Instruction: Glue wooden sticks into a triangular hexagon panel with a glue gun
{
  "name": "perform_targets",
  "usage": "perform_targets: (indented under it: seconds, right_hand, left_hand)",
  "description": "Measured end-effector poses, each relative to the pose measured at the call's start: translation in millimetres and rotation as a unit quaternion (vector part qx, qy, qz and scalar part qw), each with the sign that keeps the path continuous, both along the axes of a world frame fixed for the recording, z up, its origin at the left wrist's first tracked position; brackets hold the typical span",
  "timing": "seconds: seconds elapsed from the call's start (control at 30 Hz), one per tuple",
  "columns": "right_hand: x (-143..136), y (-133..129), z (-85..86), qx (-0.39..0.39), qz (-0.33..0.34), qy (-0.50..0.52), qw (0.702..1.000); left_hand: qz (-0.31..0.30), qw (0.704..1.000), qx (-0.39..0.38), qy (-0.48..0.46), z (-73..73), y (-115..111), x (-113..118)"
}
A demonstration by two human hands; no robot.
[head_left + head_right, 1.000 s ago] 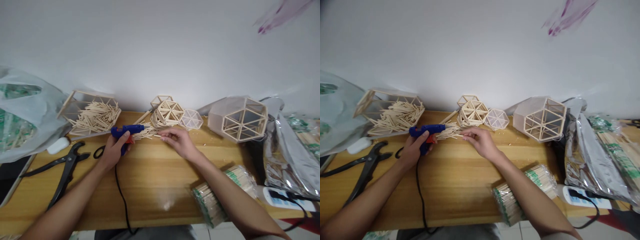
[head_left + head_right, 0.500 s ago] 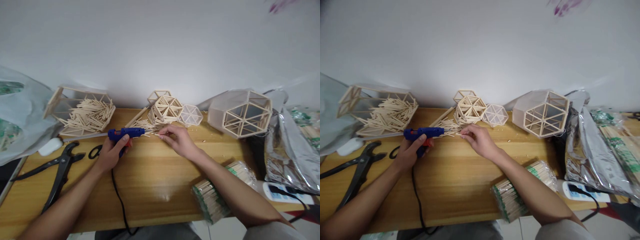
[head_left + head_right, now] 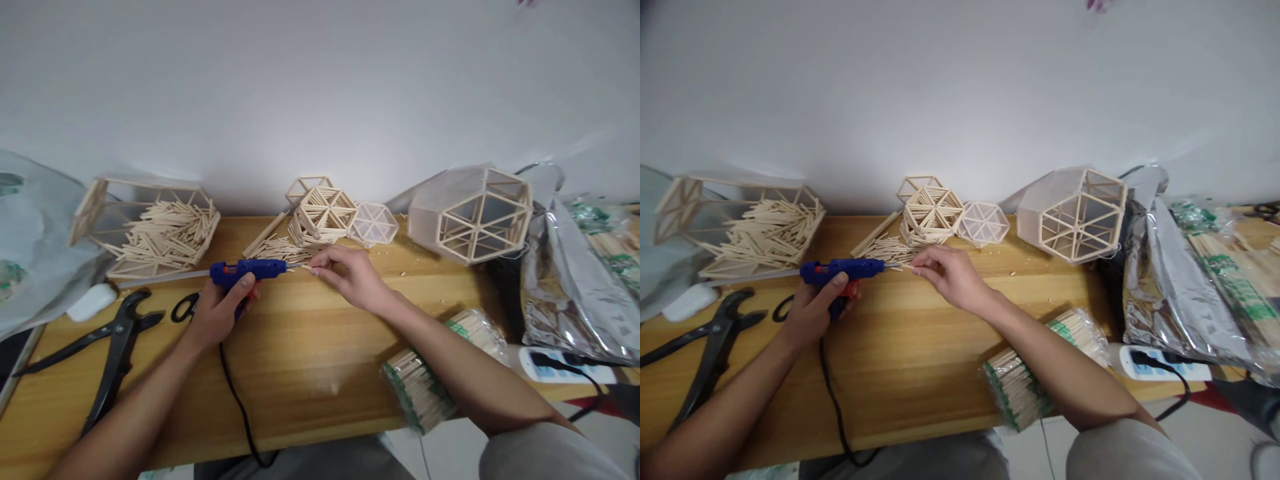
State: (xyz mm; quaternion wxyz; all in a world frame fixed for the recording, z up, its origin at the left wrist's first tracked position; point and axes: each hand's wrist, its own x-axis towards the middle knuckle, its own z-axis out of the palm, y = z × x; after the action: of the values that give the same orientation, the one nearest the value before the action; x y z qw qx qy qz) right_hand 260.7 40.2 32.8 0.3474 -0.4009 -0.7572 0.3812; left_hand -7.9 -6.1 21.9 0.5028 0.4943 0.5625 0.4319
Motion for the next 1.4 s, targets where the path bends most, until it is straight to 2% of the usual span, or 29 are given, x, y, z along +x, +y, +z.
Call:
perform_targets:
  seconds: [0.33,1.4]
  right_hand:
    - [0.1,0.3,-0.7,0.026,-0.001,0.003,1.000]
    - [-0.3,-0.6,2.4,0.037,0.011,-0.004,0.999]
  left_hand:
    - [-0.001,1.000,-0.015,0.001,-2.6,-1.4,-0.5]
    - [-0.005,1.000,-0.006,0.019,-4.2,-0.2,-0.9]
